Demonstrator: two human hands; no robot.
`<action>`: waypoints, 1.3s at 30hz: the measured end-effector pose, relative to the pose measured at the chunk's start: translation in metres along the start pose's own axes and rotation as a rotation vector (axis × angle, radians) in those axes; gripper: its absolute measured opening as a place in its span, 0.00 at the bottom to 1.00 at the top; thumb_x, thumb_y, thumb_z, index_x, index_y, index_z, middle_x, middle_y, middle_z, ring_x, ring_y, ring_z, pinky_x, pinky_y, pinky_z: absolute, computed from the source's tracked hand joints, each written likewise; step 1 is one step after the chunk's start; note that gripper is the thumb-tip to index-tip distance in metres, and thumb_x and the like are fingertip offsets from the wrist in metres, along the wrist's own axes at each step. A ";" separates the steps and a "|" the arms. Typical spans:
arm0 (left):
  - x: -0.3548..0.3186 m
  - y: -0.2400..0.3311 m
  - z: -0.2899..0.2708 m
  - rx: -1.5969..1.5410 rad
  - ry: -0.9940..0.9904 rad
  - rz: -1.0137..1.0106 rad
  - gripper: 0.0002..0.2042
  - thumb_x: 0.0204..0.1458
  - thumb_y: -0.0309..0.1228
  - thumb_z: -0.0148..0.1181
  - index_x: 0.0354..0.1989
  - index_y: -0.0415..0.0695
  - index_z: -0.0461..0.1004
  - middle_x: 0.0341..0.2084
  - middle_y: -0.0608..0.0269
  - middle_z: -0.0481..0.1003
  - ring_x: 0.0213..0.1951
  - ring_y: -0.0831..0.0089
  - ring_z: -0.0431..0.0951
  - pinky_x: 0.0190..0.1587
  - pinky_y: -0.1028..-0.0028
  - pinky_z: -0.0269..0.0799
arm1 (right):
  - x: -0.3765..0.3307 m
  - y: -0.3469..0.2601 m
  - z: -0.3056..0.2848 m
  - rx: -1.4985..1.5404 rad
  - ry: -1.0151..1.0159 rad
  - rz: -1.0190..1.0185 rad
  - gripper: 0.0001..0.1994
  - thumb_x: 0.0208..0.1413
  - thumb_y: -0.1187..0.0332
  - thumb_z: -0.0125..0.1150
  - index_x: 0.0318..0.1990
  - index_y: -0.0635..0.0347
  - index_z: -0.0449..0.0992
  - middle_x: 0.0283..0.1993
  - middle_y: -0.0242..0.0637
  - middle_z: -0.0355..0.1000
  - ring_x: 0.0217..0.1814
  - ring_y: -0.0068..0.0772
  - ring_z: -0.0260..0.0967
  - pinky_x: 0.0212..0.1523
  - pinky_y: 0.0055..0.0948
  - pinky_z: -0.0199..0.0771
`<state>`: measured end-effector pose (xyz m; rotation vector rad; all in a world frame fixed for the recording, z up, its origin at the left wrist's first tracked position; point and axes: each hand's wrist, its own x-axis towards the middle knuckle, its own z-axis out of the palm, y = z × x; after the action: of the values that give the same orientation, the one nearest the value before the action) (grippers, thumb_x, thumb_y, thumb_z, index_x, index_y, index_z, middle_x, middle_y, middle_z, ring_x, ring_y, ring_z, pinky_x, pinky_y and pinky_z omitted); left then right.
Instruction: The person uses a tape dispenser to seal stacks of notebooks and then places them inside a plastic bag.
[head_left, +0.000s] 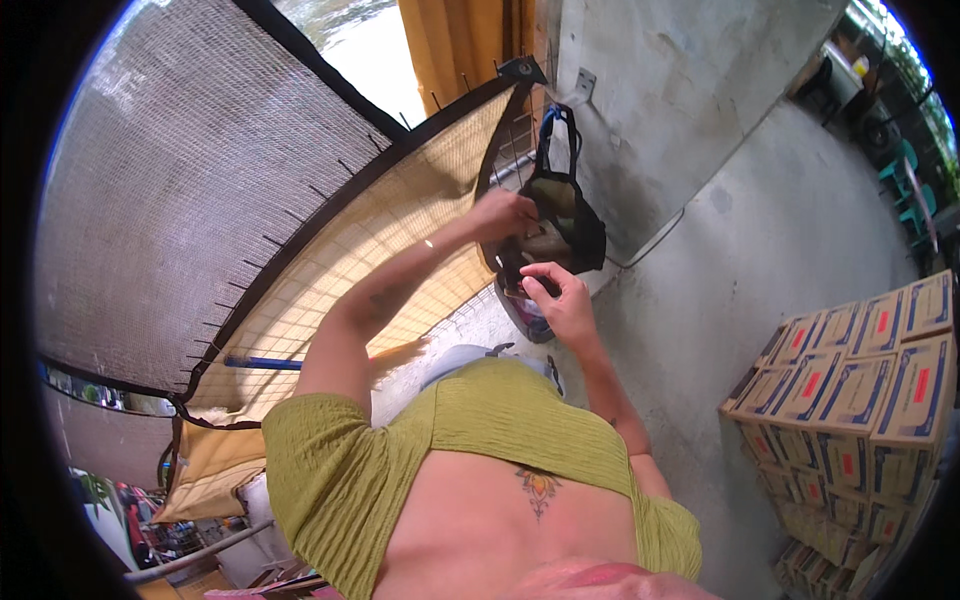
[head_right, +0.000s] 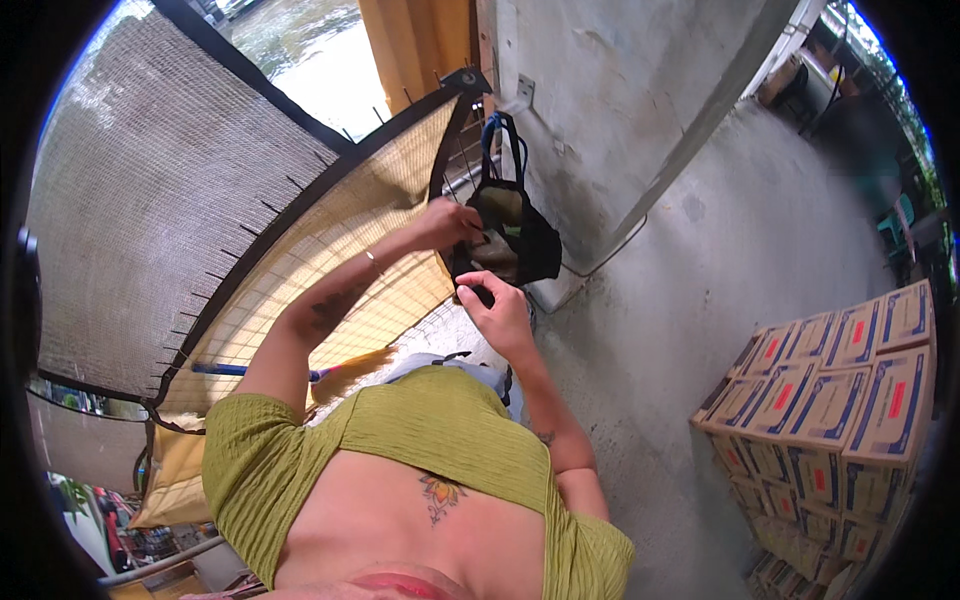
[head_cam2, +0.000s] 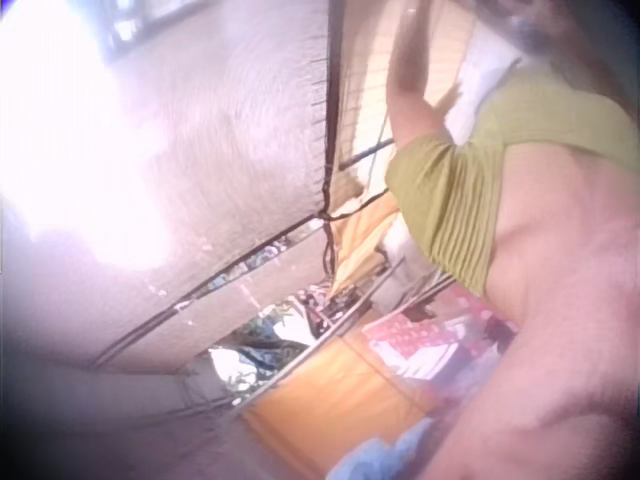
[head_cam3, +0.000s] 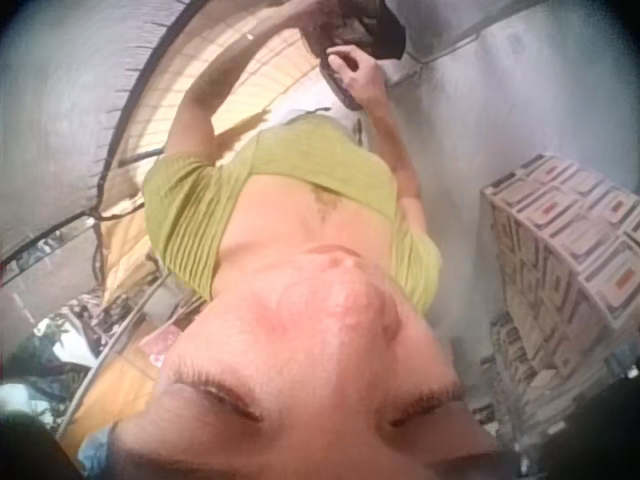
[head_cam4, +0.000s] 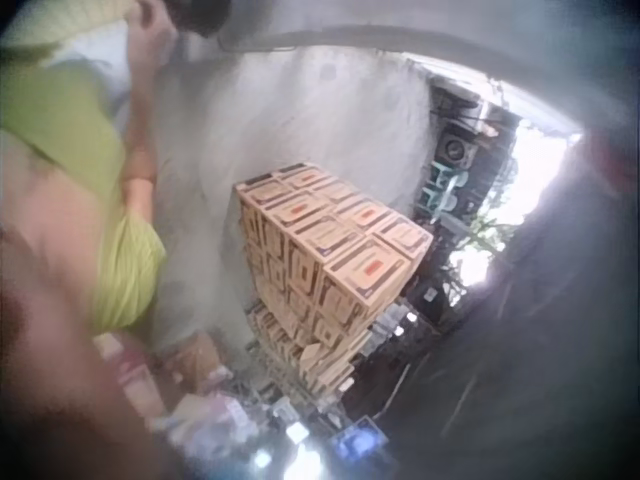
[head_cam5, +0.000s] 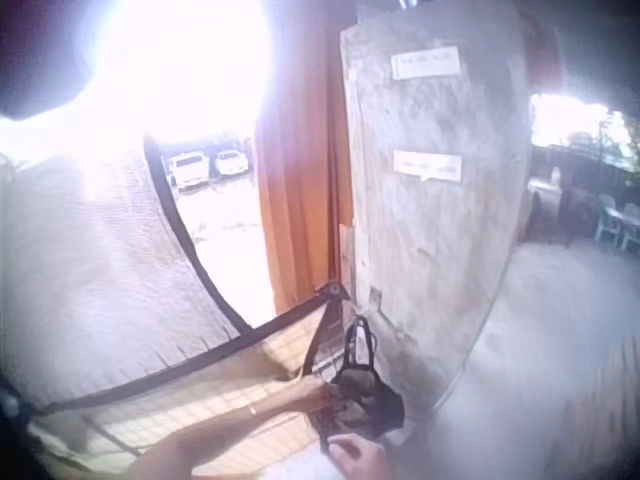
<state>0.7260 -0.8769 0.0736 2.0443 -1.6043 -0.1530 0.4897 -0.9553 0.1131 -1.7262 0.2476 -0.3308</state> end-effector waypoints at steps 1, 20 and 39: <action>0.000 0.000 -0.015 -0.023 -0.072 -0.028 0.10 0.46 0.38 0.69 0.32 0.46 0.82 0.24 0.58 0.81 0.28 0.63 0.81 0.33 0.67 0.76 | -0.001 -0.003 0.000 -0.005 -0.005 0.003 0.11 0.56 0.66 0.62 0.43 0.60 0.80 0.38 0.40 0.80 0.41 0.28 0.77 0.45 0.27 0.73; 0.053 -0.043 0.023 -0.691 0.531 -0.460 0.18 0.54 0.33 0.65 0.49 0.33 0.74 0.38 0.58 0.79 0.40 0.75 0.77 0.45 0.75 0.72 | -0.003 -0.012 0.009 -0.071 -0.042 0.001 0.10 0.57 0.67 0.64 0.43 0.60 0.80 0.37 0.36 0.80 0.38 0.22 0.73 0.43 0.24 0.72; 0.061 -0.049 0.005 -0.573 0.461 -0.422 0.19 0.53 0.37 0.65 0.48 0.35 0.76 0.37 0.52 0.81 0.42 0.66 0.81 0.46 0.71 0.74 | -0.006 -0.011 0.012 -0.071 -0.093 0.006 0.10 0.57 0.65 0.63 0.42 0.60 0.80 0.35 0.37 0.79 0.34 0.24 0.73 0.39 0.26 0.72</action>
<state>0.7841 -0.9277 0.0602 1.7578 -0.7294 -0.2385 0.4877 -0.9405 0.1212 -1.8055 0.1993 -0.2389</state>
